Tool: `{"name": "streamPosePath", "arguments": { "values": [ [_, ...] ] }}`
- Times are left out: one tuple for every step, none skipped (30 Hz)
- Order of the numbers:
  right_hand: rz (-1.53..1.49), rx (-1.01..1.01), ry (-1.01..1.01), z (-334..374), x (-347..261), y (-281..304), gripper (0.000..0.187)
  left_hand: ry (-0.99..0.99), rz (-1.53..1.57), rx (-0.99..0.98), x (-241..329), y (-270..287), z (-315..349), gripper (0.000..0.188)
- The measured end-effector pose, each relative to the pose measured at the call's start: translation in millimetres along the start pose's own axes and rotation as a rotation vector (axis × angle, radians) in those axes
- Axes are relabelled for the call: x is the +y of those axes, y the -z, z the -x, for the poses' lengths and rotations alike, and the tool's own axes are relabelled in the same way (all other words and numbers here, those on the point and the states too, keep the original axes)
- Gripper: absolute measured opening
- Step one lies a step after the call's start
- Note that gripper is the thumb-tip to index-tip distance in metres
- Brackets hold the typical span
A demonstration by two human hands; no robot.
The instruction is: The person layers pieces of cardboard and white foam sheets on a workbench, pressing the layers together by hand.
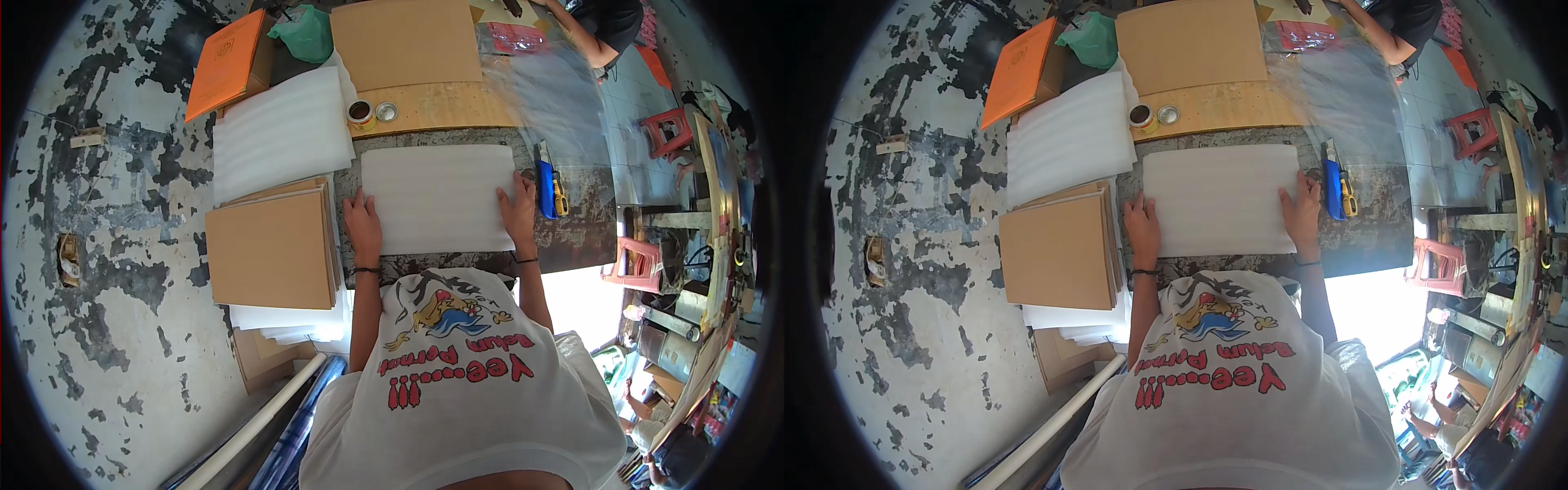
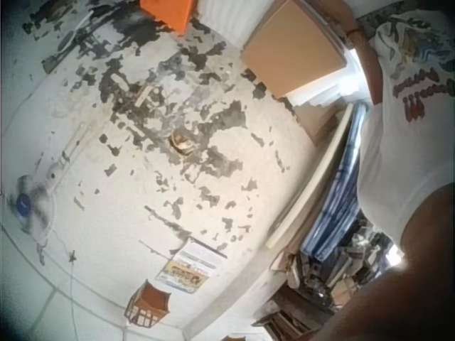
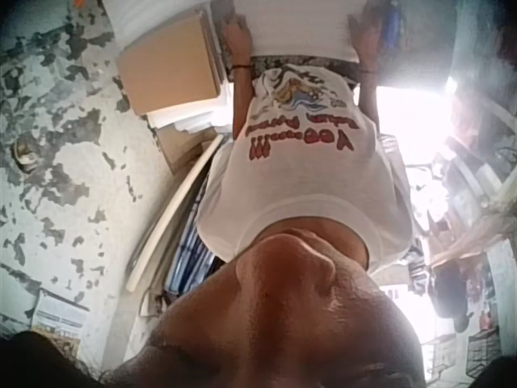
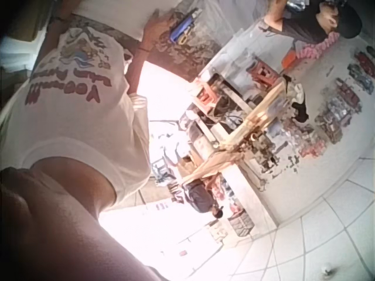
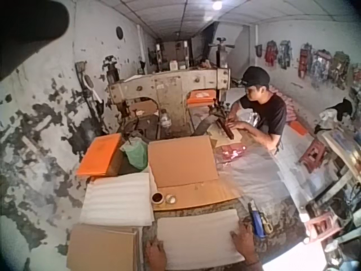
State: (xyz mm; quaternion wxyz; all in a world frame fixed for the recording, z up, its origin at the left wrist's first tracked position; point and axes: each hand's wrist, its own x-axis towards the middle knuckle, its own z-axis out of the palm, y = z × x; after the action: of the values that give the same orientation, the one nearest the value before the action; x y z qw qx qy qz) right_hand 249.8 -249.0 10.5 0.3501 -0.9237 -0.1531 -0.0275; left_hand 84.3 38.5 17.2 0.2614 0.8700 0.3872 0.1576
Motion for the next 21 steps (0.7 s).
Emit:
{"name": "streamPosePath", "arguments": {
  "values": [
    [0.01, -0.027, -0.036, -1, 0, 1, 0.06, 0.0, -0.003, 0.0, 2, 0, 0, 0.037],
    [0.01, -0.027, -0.037, -1, 2, 0, 0.06, 0.0, -0.003, 0.0, 3, 1, 0, 0.037],
    [0.018, 0.006, -0.017, -1, 3, -1, 0.06, 0.004, -0.005, -0.005, 5, 1, 0, 0.037],
    [0.027, 0.038, 0.004, -1, 5, -3, 0.06, 0.008, -0.008, -0.01, 5, 2, 1, 0.037],
    [0.027, 0.038, 0.004, 0, 7, -5, 0.06, 0.009, -0.008, -0.009, 5, 2, 0, 0.037],
    [0.049, 0.054, 0.023, 0, 8, -7, 0.059, 0.008, -0.015, -0.008, 6, 1, -1, 0.037],
    [0.07, 0.068, 0.042, 0, 8, -7, 0.058, 0.01, -0.023, -0.007, 6, 1, 0, 0.038],
    [0.07, 0.065, 0.044, 0, 8, -7, 0.058, 0.013, -0.023, -0.007, 5, 1, -1, 0.038],
    [0.069, 0.061, 0.035, -1, 8, -8, 0.058, 0.021, -0.033, -0.01, 5, 1, -1, 0.038],
    [0.067, 0.058, 0.028, -1, 8, -9, 0.057, 0.028, -0.042, -0.012, 4, 1, -1, 0.038],
    [0.066, 0.056, 0.03, -1, 8, -9, 0.057, 0.031, -0.042, -0.01, 4, 0, -1, 0.038],
    [0.071, 0.061, 0.043, -1, 8, -9, 0.058, 0.035, -0.04, -0.009, 3, 0, -1, 0.038],
    [0.076, 0.067, 0.055, -1, 8, -9, 0.058, 0.037, -0.038, -0.007, 4, 0, -1, 0.037],
    [0.075, 0.068, 0.057, -1, 8, -10, 0.058, 0.037, -0.038, -0.005, 5, 0, -1, 0.037],
    [0.079, 0.072, 0.054, 0, 7, -10, 0.058, 0.035, -0.038, -0.006, 5, -1, -1, 0.038],
    [0.083, 0.077, 0.052, 0, 7, -10, 0.058, 0.033, -0.038, -0.006, 6, -1, 0, 0.038],
    [0.081, 0.077, 0.055, 1, 7, -10, 0.058, 0.034, -0.038, -0.003, 7, -1, 1, 0.038],
    [0.088, 0.088, 0.066, 2, 7, -11, 0.058, 0.028, -0.048, 0.005, 7, -1, 2, 0.038],
    [0.094, 0.101, 0.077, 3, 8, -12, 0.058, 0.02, -0.058, 0.013, 7, -1, 2, 0.038],
    [0.093, 0.102, 0.078, 3, 8, -12, 0.058, 0.02, -0.057, 0.015, 6, -2, 3, 0.038],
    [0.097, 0.108, 0.081, 4, 9, -12, 0.058, 0.025, -0.062, 0.011, 5, -3, 3, 0.038]
  ]
}}
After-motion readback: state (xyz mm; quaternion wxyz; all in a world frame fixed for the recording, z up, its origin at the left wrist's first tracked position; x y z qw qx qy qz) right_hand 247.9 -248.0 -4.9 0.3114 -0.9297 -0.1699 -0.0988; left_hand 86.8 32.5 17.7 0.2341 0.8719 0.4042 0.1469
